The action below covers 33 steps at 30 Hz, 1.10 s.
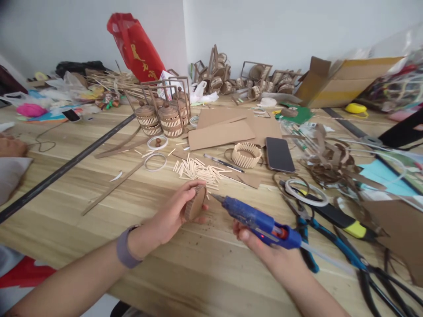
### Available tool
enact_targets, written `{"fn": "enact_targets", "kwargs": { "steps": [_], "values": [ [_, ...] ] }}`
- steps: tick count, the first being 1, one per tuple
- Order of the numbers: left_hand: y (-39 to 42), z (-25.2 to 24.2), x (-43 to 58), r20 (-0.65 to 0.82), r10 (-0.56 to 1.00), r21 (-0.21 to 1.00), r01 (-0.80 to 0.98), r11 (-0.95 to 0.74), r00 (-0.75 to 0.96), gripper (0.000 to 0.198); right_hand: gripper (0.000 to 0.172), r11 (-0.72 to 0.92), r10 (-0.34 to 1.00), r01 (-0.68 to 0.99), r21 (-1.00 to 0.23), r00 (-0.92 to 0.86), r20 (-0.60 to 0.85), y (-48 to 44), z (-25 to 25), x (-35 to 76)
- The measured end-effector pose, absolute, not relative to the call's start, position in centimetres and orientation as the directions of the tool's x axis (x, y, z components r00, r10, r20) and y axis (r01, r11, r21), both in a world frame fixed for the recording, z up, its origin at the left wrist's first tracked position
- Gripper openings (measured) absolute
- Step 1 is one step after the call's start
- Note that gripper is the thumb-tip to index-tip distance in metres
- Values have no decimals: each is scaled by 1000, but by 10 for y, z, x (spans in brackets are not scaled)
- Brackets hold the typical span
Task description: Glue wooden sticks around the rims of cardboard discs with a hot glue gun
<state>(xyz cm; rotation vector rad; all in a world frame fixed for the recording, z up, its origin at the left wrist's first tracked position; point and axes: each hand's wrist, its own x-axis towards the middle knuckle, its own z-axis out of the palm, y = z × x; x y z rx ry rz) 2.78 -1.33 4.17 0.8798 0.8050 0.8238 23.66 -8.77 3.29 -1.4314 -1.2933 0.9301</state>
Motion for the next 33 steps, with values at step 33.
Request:
{"fn": "enact_targets", "kwargs": {
  "steps": [33],
  "values": [
    [-21, 26, 30, -266, 842, 887, -223, 405, 470, 33, 17, 254, 959, 606, -754, -59, 276, -90, 32, 230]
  ]
}}
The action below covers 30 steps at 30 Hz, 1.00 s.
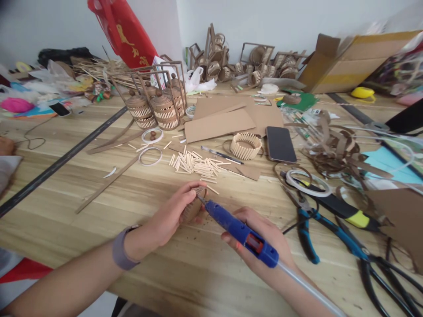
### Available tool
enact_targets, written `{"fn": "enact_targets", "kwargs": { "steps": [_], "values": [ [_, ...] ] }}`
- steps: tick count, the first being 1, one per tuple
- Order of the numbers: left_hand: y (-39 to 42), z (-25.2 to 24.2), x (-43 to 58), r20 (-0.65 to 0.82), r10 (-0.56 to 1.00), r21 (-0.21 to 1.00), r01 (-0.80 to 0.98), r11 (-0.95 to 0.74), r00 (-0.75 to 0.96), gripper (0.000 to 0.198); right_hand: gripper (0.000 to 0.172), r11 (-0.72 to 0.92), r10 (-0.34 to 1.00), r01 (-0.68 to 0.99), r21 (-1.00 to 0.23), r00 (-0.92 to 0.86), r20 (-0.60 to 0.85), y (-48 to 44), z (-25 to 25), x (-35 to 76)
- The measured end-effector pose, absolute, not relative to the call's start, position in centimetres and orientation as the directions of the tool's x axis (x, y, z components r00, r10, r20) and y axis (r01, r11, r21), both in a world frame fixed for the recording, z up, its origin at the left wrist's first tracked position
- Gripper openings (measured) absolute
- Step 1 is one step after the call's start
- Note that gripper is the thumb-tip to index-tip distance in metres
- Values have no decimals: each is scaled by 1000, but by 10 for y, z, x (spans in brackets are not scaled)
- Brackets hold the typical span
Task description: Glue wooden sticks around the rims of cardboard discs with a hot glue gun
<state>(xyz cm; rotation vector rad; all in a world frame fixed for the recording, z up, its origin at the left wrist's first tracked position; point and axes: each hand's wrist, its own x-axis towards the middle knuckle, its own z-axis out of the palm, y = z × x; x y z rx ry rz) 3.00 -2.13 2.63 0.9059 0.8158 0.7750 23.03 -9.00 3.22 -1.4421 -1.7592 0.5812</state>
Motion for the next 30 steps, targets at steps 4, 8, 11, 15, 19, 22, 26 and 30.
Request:
{"fn": "enact_targets", "kwargs": {
  "steps": [4, 8, 11, 15, 19, 22, 26, 30],
  "values": [
    [-21, 29, 30, -275, 839, 884, -220, 413, 470, 33, 19, 266, 955, 616, -741, -64, 290, -90, 31, 230],
    [-21, 30, 30, -270, 848, 895, -207, 396, 456, 33, 21, 271, 951, 653, -707, -69, 301, -90, 30, 231],
    [-22, 30, 30, -266, 848, 896, -206, 393, 458, 33, 19, 314, 936, 679, -664, -103, 337, -89, 27, 233],
    [-23, 29, 30, -271, 844, 894, -205, 399, 462, 32, 13, 424, 894, 650, -631, -186, 408, -87, 26, 234],
    [-23, 31, 31, -262, 846, 902, -194, 386, 464, 33, 13, 437, 888, 638, -634, -193, 418, -87, 28, 233],
    [-23, 32, 31, -263, 853, 906, -189, 379, 452, 34, 13, 426, 894, 645, -635, -192, 405, -87, 28, 234],
    [-24, 31, 32, -283, 847, 895, -194, 402, 450, 34, 15, 401, 906, 674, -620, -190, 378, -88, 26, 236],
    [-24, 30, 31, -273, 850, 900, -194, 391, 451, 34, 15, 381, 914, 685, -621, -176, 367, -88, 26, 235]
  ]
}}
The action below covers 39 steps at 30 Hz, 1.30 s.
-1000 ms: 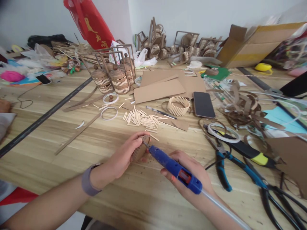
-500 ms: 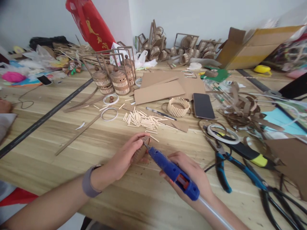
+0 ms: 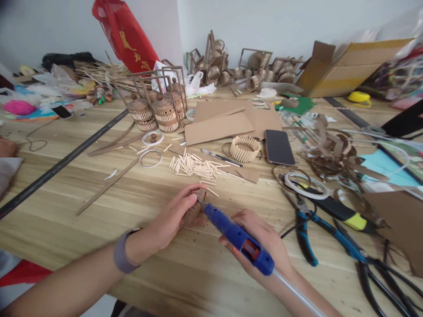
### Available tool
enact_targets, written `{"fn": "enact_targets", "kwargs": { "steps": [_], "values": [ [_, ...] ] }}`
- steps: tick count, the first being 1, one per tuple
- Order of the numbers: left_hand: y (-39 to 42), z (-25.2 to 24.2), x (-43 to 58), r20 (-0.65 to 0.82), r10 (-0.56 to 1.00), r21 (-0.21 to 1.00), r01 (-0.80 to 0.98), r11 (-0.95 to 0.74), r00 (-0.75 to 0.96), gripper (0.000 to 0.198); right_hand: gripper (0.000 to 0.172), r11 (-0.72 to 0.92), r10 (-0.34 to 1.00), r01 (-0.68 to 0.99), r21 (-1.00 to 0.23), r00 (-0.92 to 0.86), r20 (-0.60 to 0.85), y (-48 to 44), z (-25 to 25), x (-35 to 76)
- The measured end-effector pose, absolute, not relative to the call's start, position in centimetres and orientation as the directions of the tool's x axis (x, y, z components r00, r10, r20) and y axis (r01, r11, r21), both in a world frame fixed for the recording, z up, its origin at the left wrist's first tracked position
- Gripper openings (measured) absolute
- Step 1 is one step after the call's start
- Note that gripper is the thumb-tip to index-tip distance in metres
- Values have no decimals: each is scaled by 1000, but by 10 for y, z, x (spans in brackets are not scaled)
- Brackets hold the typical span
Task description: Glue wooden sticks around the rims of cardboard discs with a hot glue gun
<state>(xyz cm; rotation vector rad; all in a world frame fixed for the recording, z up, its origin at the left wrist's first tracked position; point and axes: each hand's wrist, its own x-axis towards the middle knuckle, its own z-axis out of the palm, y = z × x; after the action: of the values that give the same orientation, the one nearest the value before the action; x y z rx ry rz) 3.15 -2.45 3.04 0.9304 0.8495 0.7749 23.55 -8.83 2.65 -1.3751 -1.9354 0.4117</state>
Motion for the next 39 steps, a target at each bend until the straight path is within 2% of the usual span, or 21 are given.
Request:
{"fn": "enact_targets", "kwargs": {
  "steps": [14, 25, 39],
  "values": [
    [-25, 32, 32, -284, 852, 897, -191, 398, 441, 43, 17, 380, 906, 705, -599, -153, 394, -90, 27, 235],
    [-27, 27, 31, -244, 848, 900, -216, 378, 470, 54, 26, 308, 930, 680, -666, -69, 360, -92, 26, 233],
    [-28, 32, 31, -199, 849, 920, -204, 334, 490, 54, 32, 266, 939, 683, -681, -23, 343, -92, 31, 230]
  ]
}}
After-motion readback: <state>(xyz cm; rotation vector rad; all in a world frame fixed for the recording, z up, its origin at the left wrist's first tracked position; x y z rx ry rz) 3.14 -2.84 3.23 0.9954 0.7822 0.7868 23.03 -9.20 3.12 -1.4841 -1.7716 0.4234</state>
